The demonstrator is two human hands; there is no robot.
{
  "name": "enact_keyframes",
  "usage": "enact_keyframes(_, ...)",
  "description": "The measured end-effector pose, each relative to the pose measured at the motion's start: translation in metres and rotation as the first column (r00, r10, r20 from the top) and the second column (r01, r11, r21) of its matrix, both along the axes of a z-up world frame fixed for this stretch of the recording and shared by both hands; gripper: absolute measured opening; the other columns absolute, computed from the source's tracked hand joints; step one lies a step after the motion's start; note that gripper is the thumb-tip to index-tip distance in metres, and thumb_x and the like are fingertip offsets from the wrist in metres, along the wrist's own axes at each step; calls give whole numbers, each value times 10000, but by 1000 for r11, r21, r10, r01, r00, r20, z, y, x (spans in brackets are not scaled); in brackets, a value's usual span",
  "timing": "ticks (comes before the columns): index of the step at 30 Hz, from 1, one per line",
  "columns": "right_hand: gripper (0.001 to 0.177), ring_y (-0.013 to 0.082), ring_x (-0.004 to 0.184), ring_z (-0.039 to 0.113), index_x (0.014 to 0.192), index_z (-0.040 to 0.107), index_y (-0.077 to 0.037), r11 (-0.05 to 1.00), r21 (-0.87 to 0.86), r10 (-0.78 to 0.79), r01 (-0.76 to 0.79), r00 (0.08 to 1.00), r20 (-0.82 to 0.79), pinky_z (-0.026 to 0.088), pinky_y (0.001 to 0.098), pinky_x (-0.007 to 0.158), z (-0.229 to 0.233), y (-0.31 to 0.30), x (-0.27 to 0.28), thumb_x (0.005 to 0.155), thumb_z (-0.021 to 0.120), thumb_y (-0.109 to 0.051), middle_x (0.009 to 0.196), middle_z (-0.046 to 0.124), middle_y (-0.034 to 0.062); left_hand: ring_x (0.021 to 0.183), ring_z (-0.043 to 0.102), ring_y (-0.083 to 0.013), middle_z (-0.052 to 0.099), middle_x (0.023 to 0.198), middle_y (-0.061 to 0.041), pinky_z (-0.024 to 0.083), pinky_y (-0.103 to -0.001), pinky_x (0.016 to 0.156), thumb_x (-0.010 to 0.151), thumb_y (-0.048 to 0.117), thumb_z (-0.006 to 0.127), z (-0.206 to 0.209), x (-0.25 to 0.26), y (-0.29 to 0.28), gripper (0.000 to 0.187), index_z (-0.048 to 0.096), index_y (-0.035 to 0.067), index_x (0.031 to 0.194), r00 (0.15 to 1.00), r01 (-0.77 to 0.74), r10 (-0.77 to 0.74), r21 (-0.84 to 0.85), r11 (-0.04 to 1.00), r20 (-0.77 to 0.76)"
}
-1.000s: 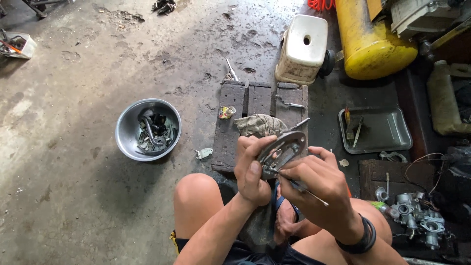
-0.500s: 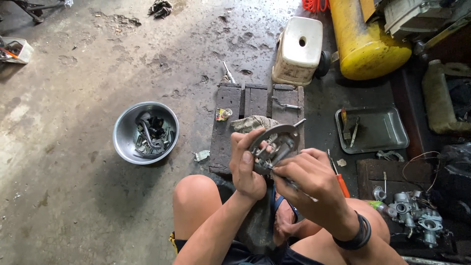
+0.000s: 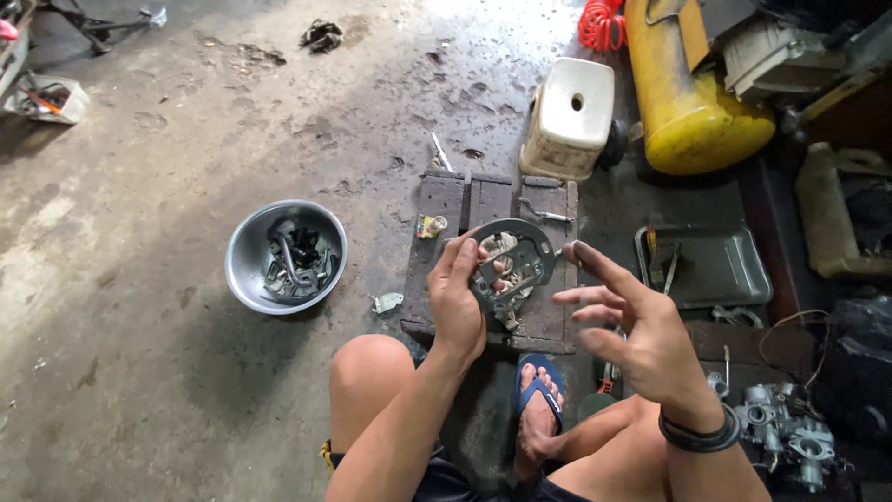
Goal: A person uses a small metal pick to scrape and clean debris from a circular motorcycle component.
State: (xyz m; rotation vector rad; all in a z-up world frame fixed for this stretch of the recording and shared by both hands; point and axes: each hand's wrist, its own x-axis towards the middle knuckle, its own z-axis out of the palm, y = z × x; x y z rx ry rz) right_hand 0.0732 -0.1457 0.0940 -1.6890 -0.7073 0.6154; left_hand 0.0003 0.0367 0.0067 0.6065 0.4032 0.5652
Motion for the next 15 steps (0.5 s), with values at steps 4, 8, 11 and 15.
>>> enact_keyframes(4, 414, 126, 836, 732, 1272, 650, 5, 992, 1, -122, 122, 987, 100, 500, 179, 528, -1, 8, -15, 860, 687, -1, 1273, 747, 132, 725, 565, -96, 554, 893, -47, 505, -214, 577, 1033, 217, 564, -4, -5, 10, 309, 649, -14, 1220, 999, -1, 6, -90, 996, 48)
enact_keyframes(8, 222, 88, 647, 686, 1099, 716, -9, 986, -65, -133, 153, 961, 242, 564, 195, 551, 2, 21, -35, 881, 679, 8, 879, 818, 79, 674, 589, -96, 648, 897, -43, 483, -240, 609, 1034, 268, 483, -7, -11, 15, 305, 656, 44, 1147, 993, 110, -92, -275, 955, 77)
enact_keyframes(11, 242, 58, 536, 564, 1107, 706, -31, 985, -112, -67, 131, 890, 452, 459, 197, 456, 2, 31, -44, 867, 678, -19, 830, 792, 23, 663, 625, -123, 639, 878, -47, 511, -250, 616, 1020, 239, 512, -3, -12, 11, 271, 649, 46, 1152, 990, 132, -113, -286, 949, 81)
enact_keyframes(15, 210, 138, 586, 627, 1034, 731, -24, 993, -100, 21, 59, 761, 648, 494, 262, 529, 4, 43, -47, 825, 714, -43, 908, 753, 45, 715, 662, -184, 596, 824, -51, 546, -299, 677, 1063, 282, 510, -2, -11, 3, 249, 608, 64, 1132, 965, 217, -157, -297, 930, 213)
